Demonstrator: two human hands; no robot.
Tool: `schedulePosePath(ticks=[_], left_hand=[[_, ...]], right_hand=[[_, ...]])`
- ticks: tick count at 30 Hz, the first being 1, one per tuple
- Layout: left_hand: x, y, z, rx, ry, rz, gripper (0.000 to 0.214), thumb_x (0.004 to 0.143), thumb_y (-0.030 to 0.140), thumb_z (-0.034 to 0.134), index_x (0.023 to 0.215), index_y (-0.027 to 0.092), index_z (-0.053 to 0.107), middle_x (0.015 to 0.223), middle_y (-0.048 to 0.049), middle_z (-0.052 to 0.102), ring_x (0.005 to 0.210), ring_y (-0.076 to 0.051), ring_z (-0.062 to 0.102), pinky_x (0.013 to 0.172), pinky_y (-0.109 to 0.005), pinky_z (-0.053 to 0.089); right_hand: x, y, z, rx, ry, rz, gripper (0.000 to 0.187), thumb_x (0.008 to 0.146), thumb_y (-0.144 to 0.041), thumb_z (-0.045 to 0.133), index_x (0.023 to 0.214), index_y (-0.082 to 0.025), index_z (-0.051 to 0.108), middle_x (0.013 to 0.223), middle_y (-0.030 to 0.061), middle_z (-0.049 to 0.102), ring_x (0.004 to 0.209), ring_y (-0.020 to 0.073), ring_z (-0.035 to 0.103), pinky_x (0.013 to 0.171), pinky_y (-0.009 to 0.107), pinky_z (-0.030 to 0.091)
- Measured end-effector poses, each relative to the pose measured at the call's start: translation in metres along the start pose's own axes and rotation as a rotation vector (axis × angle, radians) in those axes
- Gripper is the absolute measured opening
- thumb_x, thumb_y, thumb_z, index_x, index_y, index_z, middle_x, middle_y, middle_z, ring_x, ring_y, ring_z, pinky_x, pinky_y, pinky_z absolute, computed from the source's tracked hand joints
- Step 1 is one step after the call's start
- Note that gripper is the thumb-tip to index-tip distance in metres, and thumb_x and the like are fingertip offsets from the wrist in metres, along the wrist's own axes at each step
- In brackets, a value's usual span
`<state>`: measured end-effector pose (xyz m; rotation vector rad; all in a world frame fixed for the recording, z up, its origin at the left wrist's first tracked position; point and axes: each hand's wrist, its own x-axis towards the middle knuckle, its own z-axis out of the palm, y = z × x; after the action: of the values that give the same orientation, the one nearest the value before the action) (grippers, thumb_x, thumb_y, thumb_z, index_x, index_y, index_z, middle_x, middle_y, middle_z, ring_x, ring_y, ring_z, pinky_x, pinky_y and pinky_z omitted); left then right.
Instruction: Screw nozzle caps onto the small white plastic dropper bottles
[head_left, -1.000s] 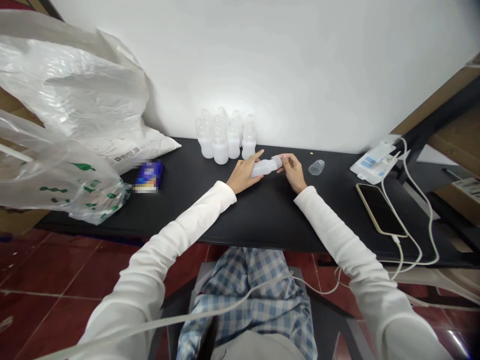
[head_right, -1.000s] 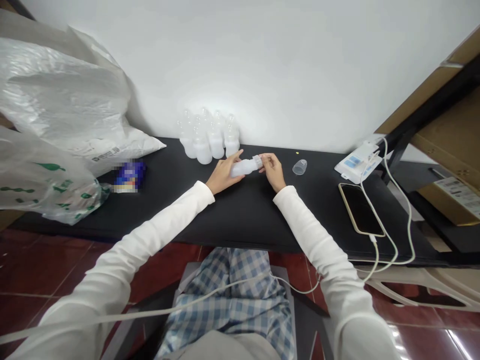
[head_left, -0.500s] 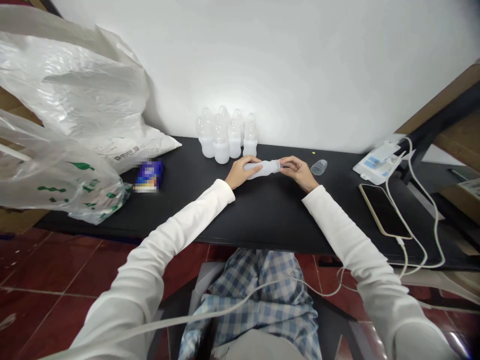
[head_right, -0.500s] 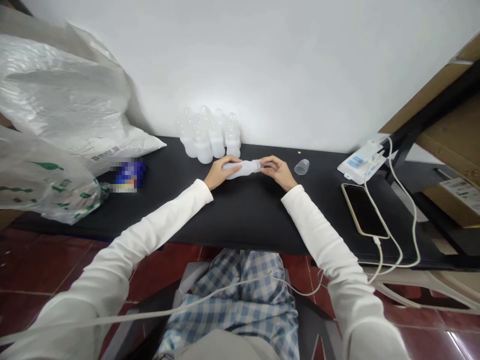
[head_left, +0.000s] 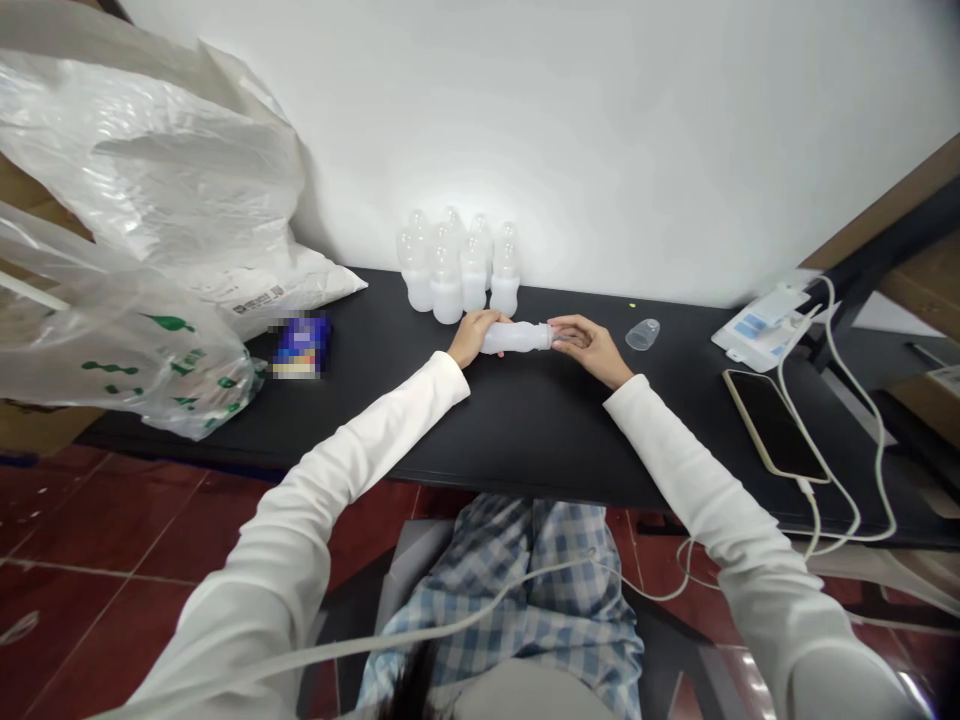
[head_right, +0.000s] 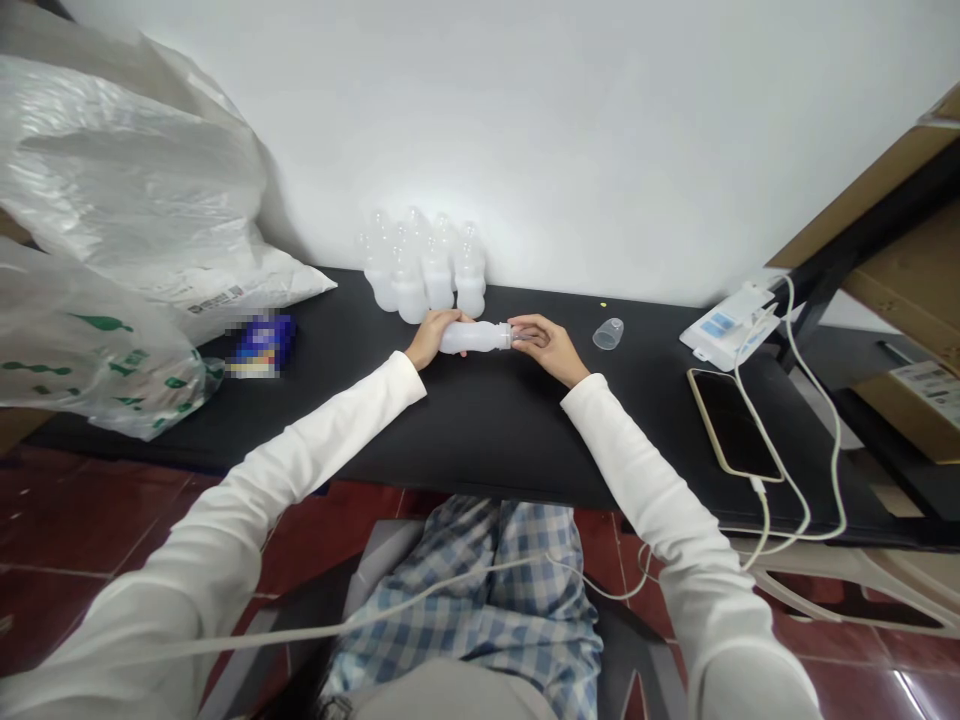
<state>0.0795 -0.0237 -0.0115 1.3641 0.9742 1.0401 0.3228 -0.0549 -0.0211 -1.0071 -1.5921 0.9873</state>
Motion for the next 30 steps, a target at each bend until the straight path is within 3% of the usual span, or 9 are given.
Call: schedulePosePath(ticks=[6,12,14,17,20,23,26,28,30], left_hand=[[-0.001,0.004,0.003,0.008,0.032,-0.015,0.037,0.091,0.029,0.044,0.076,0.01,0.072,0.054,-0.0042,0.067,0.042,-0.016,0.061,0.045,-0.026,0.044],[0.0,0.004,0.003,0.025,0.026,-0.021,0.037,0.09,0.031,0.045,0.075,0.01,0.072,0.053,-0.0034,0.066,0.042,-0.015,0.06,0.047,-0.025,0.045],[0.003,0.003,0.002,0.022,0.032,-0.049,0.038,0.09,0.034,0.046,0.077,0.009,0.071,0.052,-0.004,0.065,0.04,-0.016,0.06,0.043,-0.025,0.042],[0.007,0.0,0.001,0.009,0.031,-0.095,0.041,0.09,0.04,0.044,0.079,0.01,0.069,0.05,-0.0057,0.064,0.039,-0.017,0.06,0.039,-0.024,0.037],[0.01,-0.003,-0.001,-0.009,0.022,-0.113,0.046,0.092,0.042,0.039,0.078,0.009,0.068,0.049,-0.0072,0.063,0.037,-0.017,0.058,0.037,-0.025,0.034],[0.009,-0.006,-0.004,-0.003,-0.005,-0.088,0.051,0.093,0.048,0.04,0.078,0.009,0.07,0.051,-0.0071,0.063,0.037,-0.016,0.056,0.038,-0.026,0.033],[0.006,-0.008,-0.004,0.063,-0.101,0.055,0.058,0.092,0.062,0.048,0.084,0.01,0.074,0.067,-0.0098,0.072,0.053,-0.018,0.065,0.053,-0.028,0.048],[0.003,-0.008,-0.004,0.158,-0.148,0.244,0.059,0.09,0.066,0.056,0.092,0.011,0.076,0.09,-0.0125,0.078,0.08,-0.022,0.073,0.078,-0.032,0.057],[0.002,-0.009,-0.004,0.308,-0.194,0.441,0.057,0.083,0.065,0.07,0.107,0.014,0.076,0.112,-0.0127,0.076,0.105,-0.025,0.071,0.1,-0.038,0.054]], right_hand=[[0.0,0.0,0.005,-0.019,-0.003,-0.024,0.047,0.071,-0.056,0.087,0.105,-0.026,0.076,0.12,0.006,0.072,0.103,0.02,0.07,0.097,0.039,0.061],[0.002,0.012,0.007,-0.048,-0.012,-0.001,0.056,0.072,-0.054,0.086,0.118,-0.026,0.071,0.109,0.004,0.072,0.085,0.0164,0.07,0.083,0.037,0.064],[0.001,0.014,0.009,-0.065,0.004,-0.053,0.058,0.07,-0.05,0.088,0.12,-0.027,0.068,0.115,0.0053,0.072,0.095,0.0196,0.071,0.087,0.039,0.063],[-0.002,0.011,0.016,-0.176,0.046,-0.224,0.044,0.077,-0.044,0.084,0.114,-0.027,0.068,0.122,0.0073,0.071,0.113,0.025,0.069,0.095,0.043,0.061],[-0.006,0.005,0.021,-0.329,0.057,-0.363,0.027,0.088,-0.04,0.075,0.111,-0.027,0.069,0.118,0.0073,0.073,0.113,0.0257,0.068,0.096,0.045,0.06],[-0.009,0.002,0.022,-0.342,0.043,-0.339,0.035,0.085,-0.047,0.077,0.113,-0.027,0.067,0.117,0.0072,0.073,0.109,0.0256,0.071,0.088,0.042,0.061],[-0.009,0.003,0.02,-0.237,0.067,-0.176,0.051,0.084,-0.061,0.073,0.12,-0.027,0.059,0.094,0.0025,0.074,0.082,0.0203,0.073,0.074,0.036,0.061],[-0.007,0.005,0.018,-0.148,0.116,-0.069,0.055,0.088,-0.069,0.064,0.123,-0.028,0.054,0.07,-0.0042,0.067,0.06,0.0162,0.067,0.061,0.031,0.056],[-0.006,0.005,0.016,-0.08,0.147,0.021,0.057,0.088,-0.073,0.061,0.122,-0.029,0.051,0.056,-0.0086,0.06,0.045,0.0141,0.059,0.047,0.027,0.046]])
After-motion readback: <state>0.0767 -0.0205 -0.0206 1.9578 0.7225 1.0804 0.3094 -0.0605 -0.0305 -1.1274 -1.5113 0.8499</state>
